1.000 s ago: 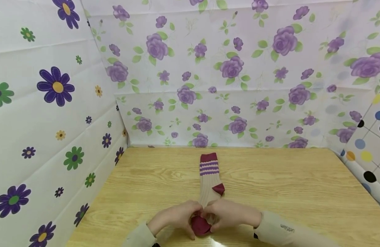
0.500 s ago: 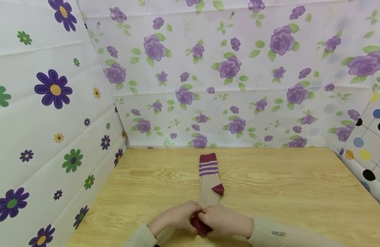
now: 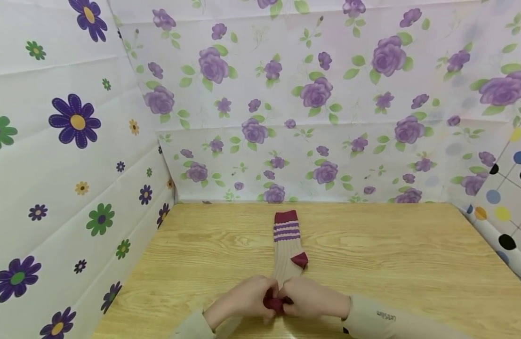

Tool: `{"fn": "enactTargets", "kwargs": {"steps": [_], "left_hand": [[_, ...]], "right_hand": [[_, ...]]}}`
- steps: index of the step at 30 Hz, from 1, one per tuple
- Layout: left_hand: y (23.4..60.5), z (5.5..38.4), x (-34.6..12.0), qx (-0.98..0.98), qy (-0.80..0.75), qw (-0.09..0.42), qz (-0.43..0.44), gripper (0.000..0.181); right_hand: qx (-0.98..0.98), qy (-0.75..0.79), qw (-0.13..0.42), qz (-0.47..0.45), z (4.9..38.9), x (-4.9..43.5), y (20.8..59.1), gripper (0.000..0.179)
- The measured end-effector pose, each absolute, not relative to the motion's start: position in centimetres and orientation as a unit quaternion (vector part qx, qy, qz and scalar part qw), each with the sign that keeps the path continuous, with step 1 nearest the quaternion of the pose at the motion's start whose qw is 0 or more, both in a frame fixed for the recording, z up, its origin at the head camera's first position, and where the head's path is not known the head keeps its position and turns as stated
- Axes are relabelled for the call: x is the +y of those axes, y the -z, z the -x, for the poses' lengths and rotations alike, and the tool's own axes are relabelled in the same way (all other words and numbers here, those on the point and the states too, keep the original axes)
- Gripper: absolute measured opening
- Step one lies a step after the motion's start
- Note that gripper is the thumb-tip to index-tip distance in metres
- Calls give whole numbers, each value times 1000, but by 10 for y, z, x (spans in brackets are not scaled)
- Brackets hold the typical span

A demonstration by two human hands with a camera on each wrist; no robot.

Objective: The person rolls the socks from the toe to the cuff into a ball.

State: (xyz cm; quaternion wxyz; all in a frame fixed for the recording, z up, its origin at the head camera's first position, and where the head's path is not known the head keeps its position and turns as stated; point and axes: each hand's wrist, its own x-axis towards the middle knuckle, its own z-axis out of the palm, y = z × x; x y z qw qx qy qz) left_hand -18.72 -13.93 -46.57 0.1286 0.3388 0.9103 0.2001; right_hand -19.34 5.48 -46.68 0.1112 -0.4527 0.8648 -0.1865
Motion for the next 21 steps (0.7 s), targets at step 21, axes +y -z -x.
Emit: {"fn": "enactTargets", "kwargs": {"steps": [21], "left_hand": [[481,197,-143,878,-348,141,-296,6]], "right_hand": [[861,288,168,384,202,58,472,10]]}}
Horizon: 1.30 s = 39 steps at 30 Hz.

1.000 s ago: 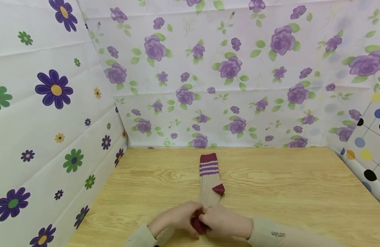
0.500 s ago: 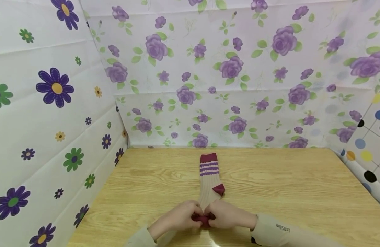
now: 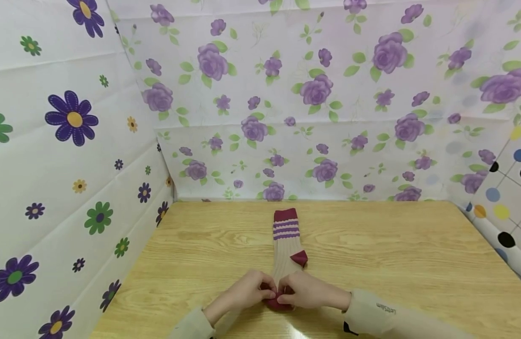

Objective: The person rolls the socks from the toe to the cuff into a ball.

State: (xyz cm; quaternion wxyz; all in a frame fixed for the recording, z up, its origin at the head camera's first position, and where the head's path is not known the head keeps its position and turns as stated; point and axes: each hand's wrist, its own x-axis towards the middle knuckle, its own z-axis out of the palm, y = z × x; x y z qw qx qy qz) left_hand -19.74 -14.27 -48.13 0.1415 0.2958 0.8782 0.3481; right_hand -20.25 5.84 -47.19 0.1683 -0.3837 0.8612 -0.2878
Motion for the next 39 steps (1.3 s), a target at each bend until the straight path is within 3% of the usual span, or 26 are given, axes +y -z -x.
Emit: {"fn": "enactTargets", "kwargs": {"steps": [6,13,18,22,26,33,39], "left_hand": [[483,197,-140,881,-351,132,-287,6],[474,194,-140,879,-237,51,-410,12],[468,192,-142,885,-169,44,-432,14],[469,192,-143,890,-122,35,-438,21],[470,194,-142,888,-103,25,-448,16],[475,198,-146,889,-155,54,-428,12],[476,204,-146,891,-205,104,-391,9]], "right_hand": [[870,272,157,381,203,56,475,6],[876,281,154,362,208,56,476,7],[884,281,148,343,207,54,477,13],[892,262,118,349,205,53,477,14],[895,235,74,372,202,53,476,14],[890,238,121,371,193,50,466,8],[896,207,101,380,194,49,469,15]]}}
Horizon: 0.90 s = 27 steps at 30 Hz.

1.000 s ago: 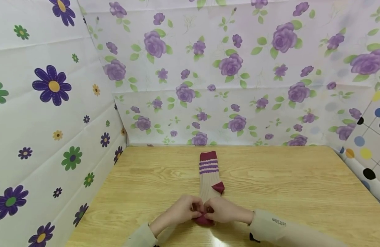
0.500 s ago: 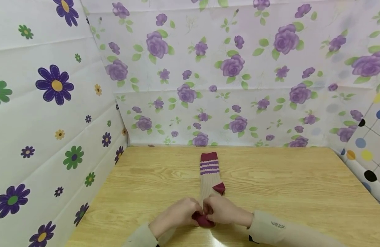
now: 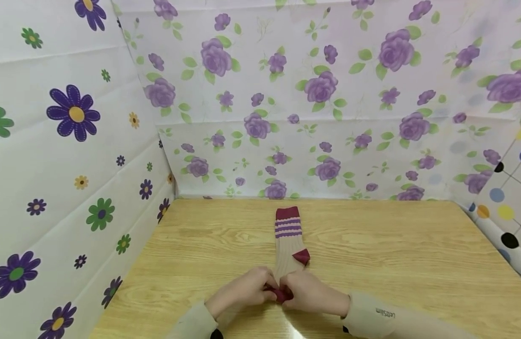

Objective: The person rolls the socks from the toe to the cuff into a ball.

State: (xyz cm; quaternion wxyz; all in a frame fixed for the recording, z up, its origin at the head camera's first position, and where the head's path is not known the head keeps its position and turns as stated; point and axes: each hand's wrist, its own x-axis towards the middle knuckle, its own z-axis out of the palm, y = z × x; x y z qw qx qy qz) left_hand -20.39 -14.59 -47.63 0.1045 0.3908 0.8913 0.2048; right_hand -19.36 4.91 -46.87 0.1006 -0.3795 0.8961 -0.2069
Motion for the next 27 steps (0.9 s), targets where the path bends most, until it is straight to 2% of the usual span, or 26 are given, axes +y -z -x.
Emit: {"fn": "enactTargets", "kwargs": {"steps": [5,11,15,20,27], "left_hand": [[477,211,-147,879,-295,172,-335,10],[479,217,-148,863,-362,188,-298,11],[480,218,-146,862,-374,175,-294,11],[478,216,-141,876,-367,133,-282,11],[473,211,-136,897,-254,74,-354,9]], "right_hand": [[890,232,108,378,197,50,471,7],[881,265,127,370,201,52,472,5],[873,287,142,369,206,54,473,9],[867,298,144,372,210,55,475,12],[874,311,153,339,215,57,474,10]]}}
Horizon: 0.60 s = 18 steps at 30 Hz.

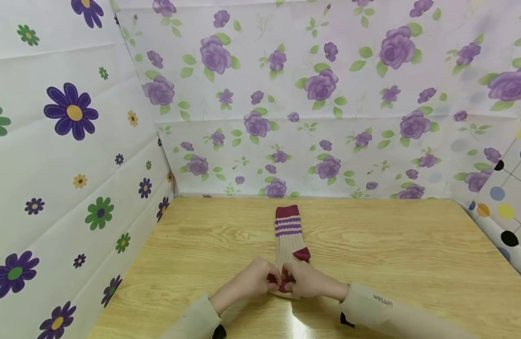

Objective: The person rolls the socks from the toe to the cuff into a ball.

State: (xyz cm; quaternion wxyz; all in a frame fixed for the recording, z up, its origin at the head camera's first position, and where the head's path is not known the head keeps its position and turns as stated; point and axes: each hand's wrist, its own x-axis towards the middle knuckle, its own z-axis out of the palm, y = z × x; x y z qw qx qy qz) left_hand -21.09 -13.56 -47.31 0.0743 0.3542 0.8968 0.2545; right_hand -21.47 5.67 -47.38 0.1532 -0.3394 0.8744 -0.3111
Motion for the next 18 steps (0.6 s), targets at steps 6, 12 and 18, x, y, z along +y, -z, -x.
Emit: {"fn": "enactTargets", "kwargs": {"steps": [6,12,18], "left_hand": [[470,211,-131,900,-193,74,-383,26],[470,214,-124,905,-133,49,-401,20],[471,218,-126,902,-201,87,-373,15]], "right_hand": [[886,303,128,326,219,59,475,13],[885,315,113,325,222,61,477,16],[876,324,83,348,216,60,474,12]]}}
